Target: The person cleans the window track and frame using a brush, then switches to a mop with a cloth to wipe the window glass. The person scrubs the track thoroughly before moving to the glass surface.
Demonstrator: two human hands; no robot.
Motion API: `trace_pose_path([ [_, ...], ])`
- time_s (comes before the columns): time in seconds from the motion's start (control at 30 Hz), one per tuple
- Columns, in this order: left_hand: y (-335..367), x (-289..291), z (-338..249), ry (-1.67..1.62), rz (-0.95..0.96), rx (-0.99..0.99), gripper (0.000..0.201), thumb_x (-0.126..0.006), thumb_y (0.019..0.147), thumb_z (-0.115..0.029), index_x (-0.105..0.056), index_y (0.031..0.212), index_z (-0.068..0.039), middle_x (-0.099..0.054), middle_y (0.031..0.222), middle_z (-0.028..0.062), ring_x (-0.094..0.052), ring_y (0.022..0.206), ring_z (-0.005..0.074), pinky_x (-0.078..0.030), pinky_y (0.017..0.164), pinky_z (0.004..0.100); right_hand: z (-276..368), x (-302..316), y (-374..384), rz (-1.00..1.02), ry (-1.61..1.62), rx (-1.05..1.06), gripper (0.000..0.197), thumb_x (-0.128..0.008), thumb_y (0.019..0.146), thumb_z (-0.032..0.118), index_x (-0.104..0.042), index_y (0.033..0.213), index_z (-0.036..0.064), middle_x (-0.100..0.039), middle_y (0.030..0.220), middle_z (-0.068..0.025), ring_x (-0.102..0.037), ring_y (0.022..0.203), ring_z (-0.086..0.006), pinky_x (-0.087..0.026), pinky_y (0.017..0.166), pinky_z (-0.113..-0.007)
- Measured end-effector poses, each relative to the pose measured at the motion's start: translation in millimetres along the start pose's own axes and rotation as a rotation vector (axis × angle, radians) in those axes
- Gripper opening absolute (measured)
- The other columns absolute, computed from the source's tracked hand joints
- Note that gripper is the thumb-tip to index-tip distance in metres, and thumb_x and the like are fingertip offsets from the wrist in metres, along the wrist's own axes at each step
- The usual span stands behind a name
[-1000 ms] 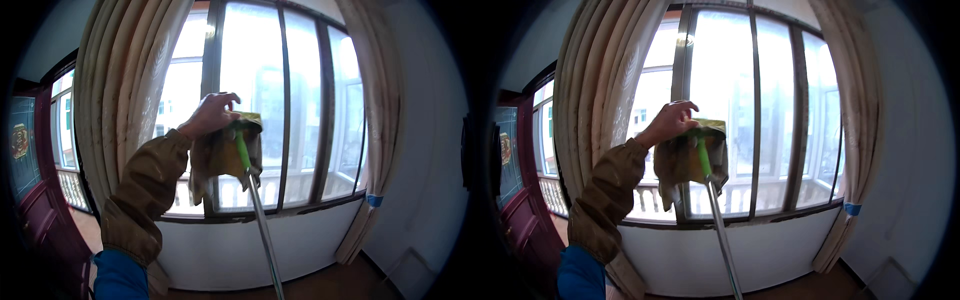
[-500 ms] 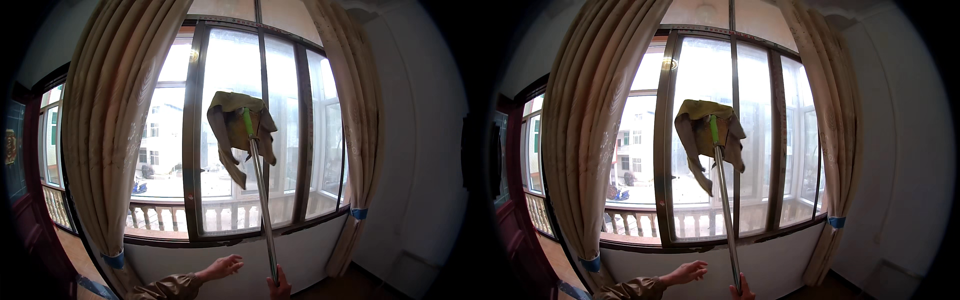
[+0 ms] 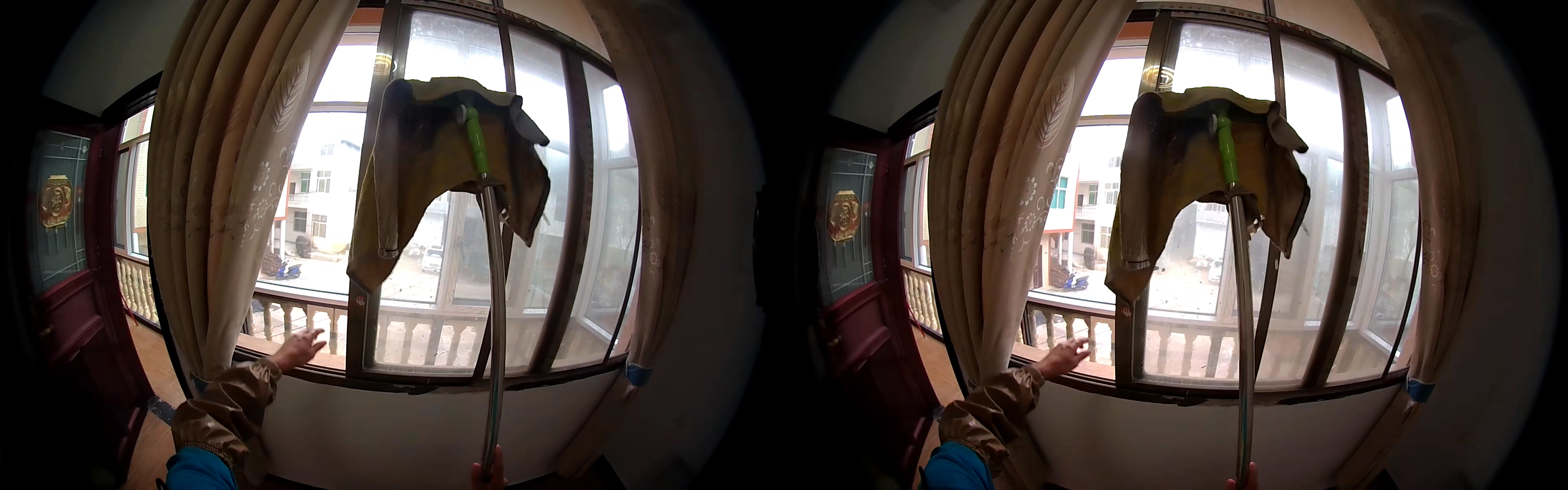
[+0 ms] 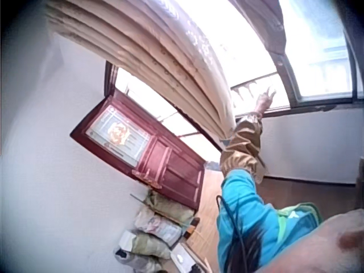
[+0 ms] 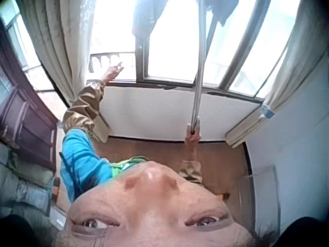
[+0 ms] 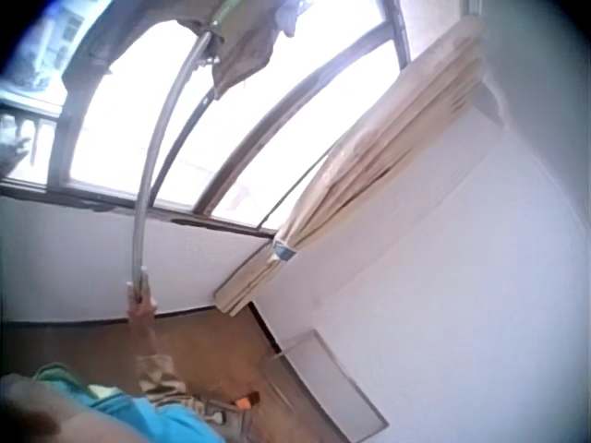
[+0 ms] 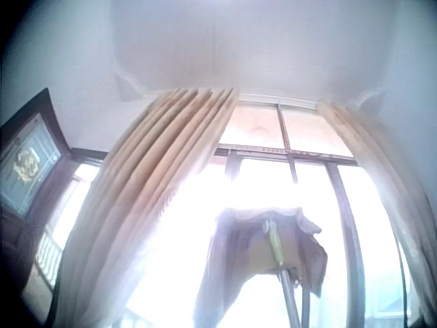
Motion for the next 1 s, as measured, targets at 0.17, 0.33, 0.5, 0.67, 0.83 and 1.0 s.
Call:
trace_pose_path([
  [0.17,59.4,95.6,40.5,0.105,0.035,0.061,0.057,-0.044,0.098,-0.044,-0.031,0.148,-0.021,-0.03,0.149,0.0239,-0.034,0.136,0.0389,-0.033,0.111,0.0436,-14.7,-34.8,-17.0,0.079,-0.164,-0.185,0.052,-0.065,0.091,0.021,-0.048,0.136,0.002,-0.064,0.086,-0.0097,-0.034,0.054,-0.0142,-0.033,0.046,-0.032],
  [0.33,66.8,206.4,182.1,0.297,-0.441,0.288,0.083,-0.055,0.092,-0.048,-0.005,0.153,-0.022,-0.013,0.155,0.0248,-0.013,0.143,0.0391,-0.016,0.118,0.0402,5.9,-54.7,-15.4,-0.09,-0.126,-0.058,0.052,-0.064,0.092,0.025,-0.048,0.136,0.0012,-0.065,0.102,-0.0129,-0.04,0.062,-0.014,-0.038,0.051,-0.03],
  [0.5,-2.4,354.9,367.7,0.365,-1.09,0.147,0.077,-0.069,0.085,-0.019,-0.026,0.145,0.001,-0.036,0.145,0.0238,-0.037,0.133,0.0379,-0.03,0.111,0.0399,43.2,-76.5,-12.4,-0.195,-0.296,0.043,0.051,-0.062,0.093,0.025,-0.048,0.136,0.0002,-0.065,0.091,-0.0168,-0.043,0.059,-0.0173,-0.04,0.05,-0.033],
  [0.67,-14.3,330.2,412.9,0.317,-1.242,0.38,0.072,-0.061,0.091,-0.011,-0.021,0.151,-0.014,-0.042,0.139,0.0229,-0.047,0.124,0.0377,-0.042,0.1,0.0449,51.0,-119.0,-14.5,-0.1,-0.131,-0.163,0.05,-0.062,0.092,0.018,-0.047,0.136,0.001,-0.055,0.074,-0.0101,-0.04,0.053,-0.0133,-0.038,0.047,-0.031],
  [0.83,83.0,218.0,224.1,0.084,-0.84,-0.253,0.041,-0.055,0.093,-0.009,-0.046,0.133,-0.002,-0.052,0.129,0.0196,-0.049,0.122,0.0354,-0.04,0.102,0.0448,58.8,-134.9,-12.4,-0.217,0.001,-0.157,0.049,-0.062,0.091,0.015,-0.047,0.136,0.0012,-0.055,0.07,-0.0087,-0.037,0.05,-0.0128,-0.037,0.044,-0.031],
  [1.0,97.4,127.1,-40.3,0.435,-0.486,-0.862,0.041,-0.064,0.086,-0.016,-0.055,0.125,-0.004,-0.051,0.131,0.0162,-0.047,0.124,0.0329,-0.031,0.109,0.0472,50.4,-134.4,-7.5,-0.236,0.004,-0.106,0.049,-0.062,0.091,0.015,-0.047,0.136,0.0006,-0.056,0.07,-0.009,-0.038,0.049,-0.0128,-0.038,0.044,-0.031],
])
Point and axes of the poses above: each hand's wrist, its own y-axis towards the middle knuckle, its own x-axis out of the back of the hand, z = x × y, the point moved 8 cm from there along y, towards the middle knuckle
